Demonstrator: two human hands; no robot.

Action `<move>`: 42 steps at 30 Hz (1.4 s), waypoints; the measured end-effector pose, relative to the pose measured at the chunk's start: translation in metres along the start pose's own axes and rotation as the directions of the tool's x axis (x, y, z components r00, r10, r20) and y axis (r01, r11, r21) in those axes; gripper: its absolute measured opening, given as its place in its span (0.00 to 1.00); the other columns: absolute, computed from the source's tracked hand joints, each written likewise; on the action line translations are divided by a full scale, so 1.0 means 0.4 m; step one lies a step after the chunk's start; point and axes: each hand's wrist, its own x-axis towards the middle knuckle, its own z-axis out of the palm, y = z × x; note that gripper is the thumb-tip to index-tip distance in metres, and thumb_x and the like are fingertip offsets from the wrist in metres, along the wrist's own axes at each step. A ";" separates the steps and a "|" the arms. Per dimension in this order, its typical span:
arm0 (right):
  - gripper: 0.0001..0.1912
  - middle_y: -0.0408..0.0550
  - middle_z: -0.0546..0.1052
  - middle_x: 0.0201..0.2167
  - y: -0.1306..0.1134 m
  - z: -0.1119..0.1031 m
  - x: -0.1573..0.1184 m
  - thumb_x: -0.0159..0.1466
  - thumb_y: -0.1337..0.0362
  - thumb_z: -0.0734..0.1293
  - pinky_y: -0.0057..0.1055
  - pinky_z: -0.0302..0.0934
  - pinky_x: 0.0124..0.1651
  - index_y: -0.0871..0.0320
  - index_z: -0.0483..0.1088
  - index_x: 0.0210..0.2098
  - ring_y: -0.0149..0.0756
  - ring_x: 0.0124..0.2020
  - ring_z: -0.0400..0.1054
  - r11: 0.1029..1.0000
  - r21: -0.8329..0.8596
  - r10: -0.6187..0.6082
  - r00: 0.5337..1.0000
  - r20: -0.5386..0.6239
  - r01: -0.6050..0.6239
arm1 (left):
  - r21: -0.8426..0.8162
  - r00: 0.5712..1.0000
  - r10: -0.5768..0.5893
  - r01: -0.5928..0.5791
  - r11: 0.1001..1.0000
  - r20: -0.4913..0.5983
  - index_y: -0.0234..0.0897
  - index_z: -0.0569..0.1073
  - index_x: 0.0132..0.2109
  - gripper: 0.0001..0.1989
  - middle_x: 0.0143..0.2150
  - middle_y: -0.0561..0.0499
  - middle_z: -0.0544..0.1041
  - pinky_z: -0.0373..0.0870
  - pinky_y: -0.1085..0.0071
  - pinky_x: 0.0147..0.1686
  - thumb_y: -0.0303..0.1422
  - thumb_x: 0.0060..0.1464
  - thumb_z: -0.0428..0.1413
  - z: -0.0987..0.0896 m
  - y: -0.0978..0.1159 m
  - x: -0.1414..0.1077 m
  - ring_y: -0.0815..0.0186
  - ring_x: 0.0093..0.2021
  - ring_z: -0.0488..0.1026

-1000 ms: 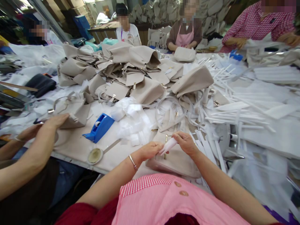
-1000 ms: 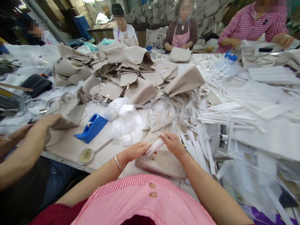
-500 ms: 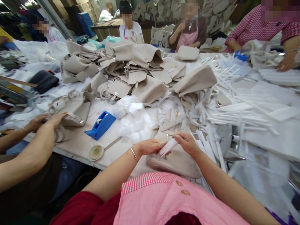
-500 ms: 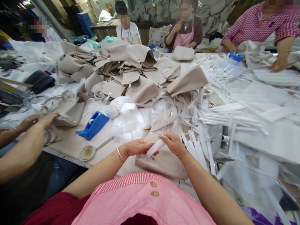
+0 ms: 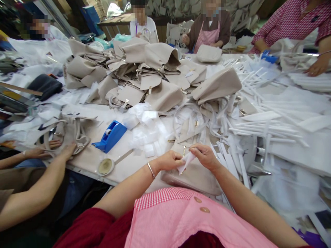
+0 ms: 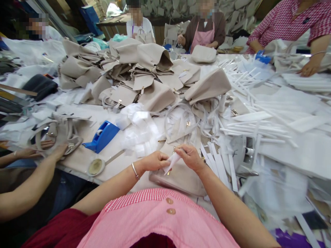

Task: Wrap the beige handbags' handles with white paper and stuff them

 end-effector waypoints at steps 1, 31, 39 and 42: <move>0.16 0.46 0.75 0.27 0.004 0.001 0.001 0.62 0.51 0.66 0.31 0.60 0.35 0.57 0.76 0.31 0.36 0.31 0.66 1.000 0.005 0.011 1.000 -0.015 -0.011 | 0.080 0.998 0.022 -0.018 0.997 -0.050 0.32 0.76 0.31 0.12 0.24 0.55 0.71 0.55 0.77 0.23 0.37 0.55 0.54 0.004 0.000 0.002 0.73 0.24 0.63; 0.15 0.47 0.76 0.24 0.007 0.124 -0.058 0.53 0.53 0.71 0.32 0.63 0.31 0.60 0.74 0.27 0.38 0.26 0.68 0.946 0.129 0.319 0.927 -0.195 -0.299 | 0.301 0.915 0.172 -0.059 0.952 -0.364 0.34 0.73 0.31 0.15 0.26 0.52 0.72 0.58 0.73 0.29 0.39 0.60 0.49 0.077 0.011 -0.057 0.69 0.27 0.64; 0.18 0.39 0.66 0.16 0.033 0.102 -0.065 0.56 0.48 0.69 0.27 0.50 0.21 0.59 0.72 0.29 0.29 0.18 0.56 0.870 0.267 0.410 0.909 0.080 -0.415 | 0.398 0.860 0.166 0.047 0.916 -0.483 0.35 0.68 0.24 0.17 0.22 0.53 0.67 0.52 0.71 0.28 0.35 0.61 0.48 0.094 -0.018 -0.039 0.69 0.25 0.61; 0.19 0.39 0.66 0.18 0.043 0.041 -0.033 0.58 0.48 0.68 0.27 0.50 0.22 0.60 0.73 0.34 0.28 0.19 0.56 0.891 0.259 0.348 0.927 0.139 -0.373 | 0.318 0.851 0.090 0.094 0.943 -0.517 0.35 0.68 0.24 0.17 0.21 0.54 0.67 0.51 0.72 0.26 0.36 0.59 0.49 0.086 -0.025 -0.040 0.69 0.24 0.61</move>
